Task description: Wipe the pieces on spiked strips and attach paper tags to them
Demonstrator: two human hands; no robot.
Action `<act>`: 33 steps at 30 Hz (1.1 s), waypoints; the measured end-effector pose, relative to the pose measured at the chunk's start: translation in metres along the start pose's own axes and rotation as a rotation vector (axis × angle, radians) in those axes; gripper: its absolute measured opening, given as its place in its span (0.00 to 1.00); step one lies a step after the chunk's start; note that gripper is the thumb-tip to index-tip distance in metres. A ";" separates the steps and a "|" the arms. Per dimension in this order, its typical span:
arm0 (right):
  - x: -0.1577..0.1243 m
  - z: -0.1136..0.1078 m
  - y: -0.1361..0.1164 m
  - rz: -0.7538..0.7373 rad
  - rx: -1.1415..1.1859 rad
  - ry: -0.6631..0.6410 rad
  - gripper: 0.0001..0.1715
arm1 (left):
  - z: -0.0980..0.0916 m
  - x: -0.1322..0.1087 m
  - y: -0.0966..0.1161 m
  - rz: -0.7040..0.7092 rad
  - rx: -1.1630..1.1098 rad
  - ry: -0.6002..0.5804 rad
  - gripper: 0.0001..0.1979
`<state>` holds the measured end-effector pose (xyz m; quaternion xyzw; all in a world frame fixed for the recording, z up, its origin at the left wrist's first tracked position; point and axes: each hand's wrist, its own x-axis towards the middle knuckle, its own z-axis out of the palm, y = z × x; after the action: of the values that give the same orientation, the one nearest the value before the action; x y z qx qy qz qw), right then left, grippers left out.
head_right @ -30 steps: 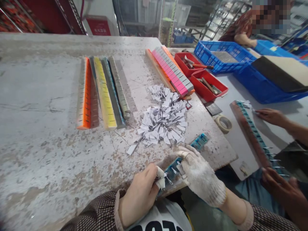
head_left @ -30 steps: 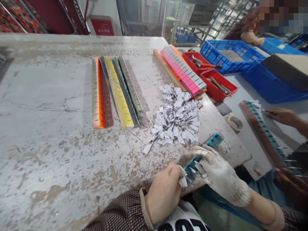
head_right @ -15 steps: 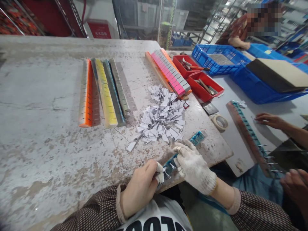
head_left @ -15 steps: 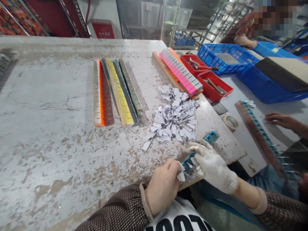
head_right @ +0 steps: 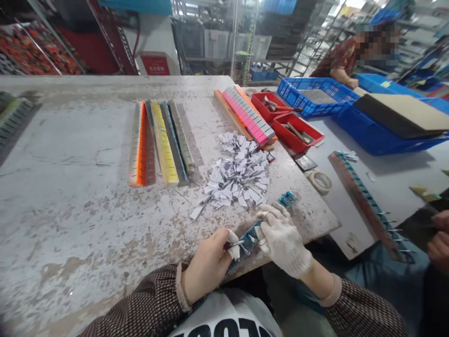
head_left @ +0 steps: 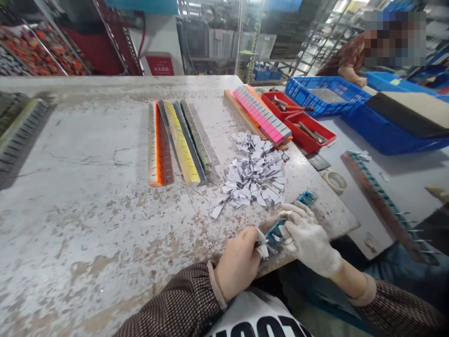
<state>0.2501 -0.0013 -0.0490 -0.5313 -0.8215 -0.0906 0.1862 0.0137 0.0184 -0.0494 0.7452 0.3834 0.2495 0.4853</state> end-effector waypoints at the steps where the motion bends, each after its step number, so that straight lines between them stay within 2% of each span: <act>1: 0.003 0.001 -0.001 -0.002 -0.009 -0.004 0.05 | 0.000 0.000 0.000 -0.004 -0.003 0.004 0.14; 7: 0.009 0.004 0.004 -0.029 0.007 -0.077 0.06 | 0.001 -0.001 0.000 -0.042 -0.068 0.043 0.13; 10: 0.002 0.010 0.008 -0.013 0.051 -0.018 0.05 | 0.002 0.000 -0.001 -0.093 -0.226 0.062 0.08; 12: -0.001 0.014 0.006 0.000 0.100 0.044 0.06 | 0.003 0.003 -0.003 -0.139 -0.422 0.076 0.04; 17: 0.003 0.018 -0.013 -0.058 0.229 0.055 0.05 | -0.008 0.011 -0.001 -0.265 -0.915 0.063 0.16; 19: 0.007 0.015 -0.020 -0.051 0.282 0.044 0.04 | -0.018 0.013 0.004 -0.271 -1.007 0.088 0.18; 21: 0.010 0.008 -0.026 0.016 0.335 0.071 0.03 | -0.026 0.014 0.012 -0.273 -1.055 0.108 0.19; 25: 0.019 -0.005 -0.039 0.116 0.443 0.170 0.07 | -0.024 0.014 0.020 -0.305 -1.145 0.098 0.21; 27: 0.025 -0.008 -0.048 0.125 0.515 0.199 0.05 | -0.020 0.013 0.019 -0.292 -1.124 0.073 0.21; 29: 0.031 -0.008 -0.055 0.160 0.600 0.229 0.07 | -0.020 0.011 0.019 -0.229 -1.011 0.060 0.21; 31: 0.035 -0.010 -0.057 0.180 0.674 0.224 0.10 | -0.025 0.008 0.019 -0.154 -0.817 0.037 0.20; 33: 0.038 -0.014 -0.056 0.167 0.725 0.159 0.11 | -0.035 0.006 0.021 -0.097 -0.558 -0.007 0.19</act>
<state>0.1884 0.0020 -0.0187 -0.4876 -0.7371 0.1804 0.4317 -0.0017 0.0364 -0.0157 0.5644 0.3334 0.3195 0.6842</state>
